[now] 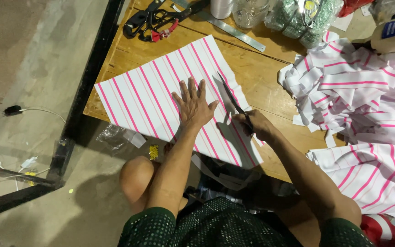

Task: Cutting striped fabric into patterns using scissors on a wooden table

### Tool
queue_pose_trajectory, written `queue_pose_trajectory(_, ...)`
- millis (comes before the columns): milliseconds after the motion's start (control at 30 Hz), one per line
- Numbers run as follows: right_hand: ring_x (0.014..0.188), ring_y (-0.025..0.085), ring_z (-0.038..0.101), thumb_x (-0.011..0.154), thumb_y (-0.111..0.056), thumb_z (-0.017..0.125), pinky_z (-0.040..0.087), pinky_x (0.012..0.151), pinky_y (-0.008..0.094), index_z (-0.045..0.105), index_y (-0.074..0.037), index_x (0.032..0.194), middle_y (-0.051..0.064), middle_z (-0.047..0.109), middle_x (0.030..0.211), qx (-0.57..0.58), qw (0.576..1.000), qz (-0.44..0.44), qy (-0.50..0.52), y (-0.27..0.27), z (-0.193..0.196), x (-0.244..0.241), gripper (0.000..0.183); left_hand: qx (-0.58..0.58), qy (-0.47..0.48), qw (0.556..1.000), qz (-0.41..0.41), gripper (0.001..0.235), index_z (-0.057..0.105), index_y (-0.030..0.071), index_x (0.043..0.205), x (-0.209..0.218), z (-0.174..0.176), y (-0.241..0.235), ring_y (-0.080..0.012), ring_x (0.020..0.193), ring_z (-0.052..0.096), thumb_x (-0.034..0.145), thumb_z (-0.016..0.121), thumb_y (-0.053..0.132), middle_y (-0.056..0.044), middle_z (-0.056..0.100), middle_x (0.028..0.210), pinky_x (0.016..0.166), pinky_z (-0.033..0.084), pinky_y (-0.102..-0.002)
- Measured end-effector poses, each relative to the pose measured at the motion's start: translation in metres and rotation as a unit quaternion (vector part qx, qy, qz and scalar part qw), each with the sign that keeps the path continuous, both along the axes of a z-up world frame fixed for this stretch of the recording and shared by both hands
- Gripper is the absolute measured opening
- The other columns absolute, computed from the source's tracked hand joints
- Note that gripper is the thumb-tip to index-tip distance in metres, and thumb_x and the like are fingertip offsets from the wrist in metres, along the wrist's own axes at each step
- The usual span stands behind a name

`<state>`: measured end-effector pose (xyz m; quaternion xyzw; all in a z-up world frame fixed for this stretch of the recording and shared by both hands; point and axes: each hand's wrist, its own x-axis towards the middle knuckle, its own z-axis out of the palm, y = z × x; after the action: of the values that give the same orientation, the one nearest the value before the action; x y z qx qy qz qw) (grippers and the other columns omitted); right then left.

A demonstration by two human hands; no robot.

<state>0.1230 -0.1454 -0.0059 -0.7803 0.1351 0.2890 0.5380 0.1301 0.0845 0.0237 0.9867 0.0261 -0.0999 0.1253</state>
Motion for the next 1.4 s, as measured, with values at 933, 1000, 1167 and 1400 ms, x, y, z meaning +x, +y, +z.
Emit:
queue_pose_trajectory(933,0.035,0.024,0.057,0.073,-0.038,0.081,0.042,0.035,0.03,0.062,-0.002,0.063,0.013,0.051,0.043,0.05,0.999,0.006,-0.015,0.029,0.006,0.037,0.042,-0.008,0.019,1.0,0.004,0.085,0.018,0.018,0.165,-0.002,0.013,-0.003,-0.0473,0.156,-0.001,0.097,0.045,0.063,-0.022,0.008,0.171,0.116,0.0,-0.076)
queue_pose_trajectory(1000,0.035,0.023,0.058,0.073,-0.037,0.081,0.042,0.034,0.03,0.062,-0.002,0.061,0.013,0.051,0.042,0.056,0.998,0.0,-0.015,0.034,0.006,0.043,0.042,-0.005,0.02,1.0,0.008,0.087,0.019,0.018,0.164,-0.002,0.015,-0.003,-0.0471,0.156,0.0,0.096,0.047,0.063,-0.022,0.009,0.17,0.117,0.0,-0.075)
queue_pose_trajectory(1167,0.035,0.023,0.057,0.074,-0.033,0.08,0.038,0.036,0.029,0.061,-0.003,0.057,0.014,0.051,0.041,0.036,0.997,0.019,-0.059,0.025,-0.023,0.045,0.039,0.005,0.012,1.0,0.005,0.085,0.02,0.018,0.164,-0.001,0.011,-0.003,-0.0471,0.156,0.001,0.097,0.047,0.063,-0.022,0.011,0.17,0.117,0.001,-0.075)
queue_pose_trajectory(1400,0.038,0.022,0.06,0.079,-0.036,0.081,0.044,0.04,0.028,0.066,-0.003,0.063,0.014,0.056,0.045,0.03,0.996,0.047,-0.069,0.017,-0.05,0.048,0.04,-0.028,-0.125,0.991,0.036,0.083,0.032,0.016,0.161,0.06,-0.035,0.011,-0.043,0.157,0.009,0.093,0.062,0.053,-0.022,0.019,0.168,0.116,0.002,-0.075)
